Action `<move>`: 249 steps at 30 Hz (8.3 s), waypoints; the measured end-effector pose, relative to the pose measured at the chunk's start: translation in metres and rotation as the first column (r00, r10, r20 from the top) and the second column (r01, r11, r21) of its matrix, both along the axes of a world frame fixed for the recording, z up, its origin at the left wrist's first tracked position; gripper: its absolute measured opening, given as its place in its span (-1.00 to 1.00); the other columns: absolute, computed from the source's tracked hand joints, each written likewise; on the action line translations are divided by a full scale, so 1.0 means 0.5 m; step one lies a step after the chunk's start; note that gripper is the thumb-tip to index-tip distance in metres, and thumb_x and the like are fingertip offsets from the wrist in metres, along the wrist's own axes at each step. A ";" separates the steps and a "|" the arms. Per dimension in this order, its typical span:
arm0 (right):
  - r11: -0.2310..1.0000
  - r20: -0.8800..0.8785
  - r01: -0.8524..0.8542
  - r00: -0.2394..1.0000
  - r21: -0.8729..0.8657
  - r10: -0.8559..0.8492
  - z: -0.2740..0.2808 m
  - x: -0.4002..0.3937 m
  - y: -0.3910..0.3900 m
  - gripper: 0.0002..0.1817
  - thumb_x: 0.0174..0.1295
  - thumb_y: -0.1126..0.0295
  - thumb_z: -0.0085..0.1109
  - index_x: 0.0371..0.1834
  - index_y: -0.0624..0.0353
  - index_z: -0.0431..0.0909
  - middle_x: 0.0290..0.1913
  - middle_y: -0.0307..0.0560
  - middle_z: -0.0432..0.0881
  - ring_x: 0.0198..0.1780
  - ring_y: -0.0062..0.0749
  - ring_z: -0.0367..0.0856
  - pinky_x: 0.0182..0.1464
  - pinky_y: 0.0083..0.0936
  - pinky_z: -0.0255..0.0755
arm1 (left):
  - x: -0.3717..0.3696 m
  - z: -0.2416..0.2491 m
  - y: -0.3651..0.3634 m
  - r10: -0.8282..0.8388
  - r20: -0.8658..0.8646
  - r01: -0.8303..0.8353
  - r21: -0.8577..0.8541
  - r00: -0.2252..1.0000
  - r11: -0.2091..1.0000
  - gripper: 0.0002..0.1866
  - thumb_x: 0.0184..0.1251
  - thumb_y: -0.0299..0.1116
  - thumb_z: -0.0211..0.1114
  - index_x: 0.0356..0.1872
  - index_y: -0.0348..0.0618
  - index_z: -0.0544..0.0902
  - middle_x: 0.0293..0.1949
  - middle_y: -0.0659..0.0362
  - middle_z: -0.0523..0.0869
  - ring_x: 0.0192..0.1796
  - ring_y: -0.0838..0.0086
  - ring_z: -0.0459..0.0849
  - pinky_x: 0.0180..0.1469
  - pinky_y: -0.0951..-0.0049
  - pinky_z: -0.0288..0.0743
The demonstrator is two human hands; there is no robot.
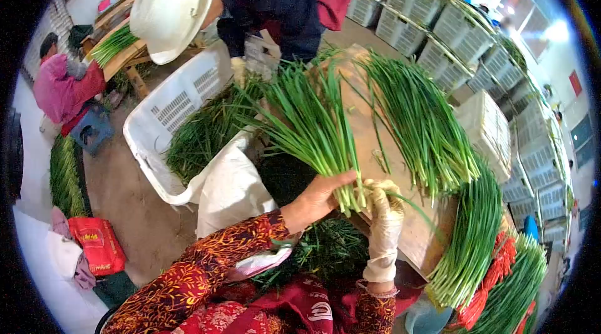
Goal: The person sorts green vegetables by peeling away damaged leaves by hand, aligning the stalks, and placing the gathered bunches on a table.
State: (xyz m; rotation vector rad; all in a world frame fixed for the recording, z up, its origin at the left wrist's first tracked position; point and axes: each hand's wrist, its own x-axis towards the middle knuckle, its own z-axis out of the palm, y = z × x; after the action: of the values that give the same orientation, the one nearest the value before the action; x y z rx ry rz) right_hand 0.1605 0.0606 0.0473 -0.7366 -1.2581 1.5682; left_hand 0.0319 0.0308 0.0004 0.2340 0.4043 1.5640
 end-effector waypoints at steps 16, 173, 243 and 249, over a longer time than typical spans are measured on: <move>0.997 -0.020 -0.077 0.997 -0.008 0.077 0.066 0.073 -0.049 -0.79 0.16 0.27 0.13 -0.36 0.18 0.39 -0.78 -0.36 0.25 -0.77 -0.70 0.19 -0.55 -0.61 0.33 | -0.018 -0.010 -0.001 -0.064 -0.065 0.065 0.003 0.996 0.998 -0.64 0.16 -0.39 0.21 0.00 -0.19 0.43 -0.25 0.17 0.59 -0.26 0.49 0.60 -0.21 0.41 0.56; 0.861 0.910 -0.297 0.178 0.413 -0.375 0.039 0.065 0.010 -0.68 0.00 0.10 0.20 -0.37 0.13 0.57 -0.46 -0.01 0.59 -0.38 -0.18 0.58 -0.31 -0.36 0.40 | -0.077 0.032 -0.044 0.331 -0.304 -0.338 0.029 0.893 0.941 -0.72 0.13 -0.39 0.28 -0.16 -0.16 0.45 -0.32 0.24 0.54 -0.33 0.58 0.51 -0.33 0.54 0.47; 0.970 0.480 -0.009 0.870 0.243 -0.112 0.001 -0.002 -0.022 -0.88 0.05 0.49 0.22 -0.36 0.24 0.50 -0.41 -0.28 0.48 -0.40 -0.63 0.40 -0.34 -0.67 0.32 | -0.005 0.036 -0.053 0.174 -0.385 -0.198 -0.024 0.906 0.980 -0.73 0.07 -0.48 0.31 -0.17 -0.21 0.51 -0.26 0.24 0.59 -0.22 0.58 0.55 -0.13 0.56 0.42; 0.998 0.207 -0.068 0.976 -0.009 0.068 0.019 0.023 -0.051 -0.92 0.09 0.50 0.16 -0.43 0.27 0.48 -0.45 -0.21 0.49 -0.48 -0.61 0.38 -0.40 -0.70 0.29 | -0.037 0.046 -0.060 0.031 -0.305 -0.064 -0.096 0.952 0.993 -0.69 0.03 -0.45 0.35 -0.17 -0.21 0.51 -0.25 0.25 0.58 -0.23 0.58 0.54 -0.16 0.57 0.42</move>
State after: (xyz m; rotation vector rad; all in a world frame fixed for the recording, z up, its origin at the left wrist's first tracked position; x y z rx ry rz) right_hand 0.1721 0.0350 0.0567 -0.8847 -1.4466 1.5790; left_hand 0.0132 0.0006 0.0236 0.3876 0.7357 1.5521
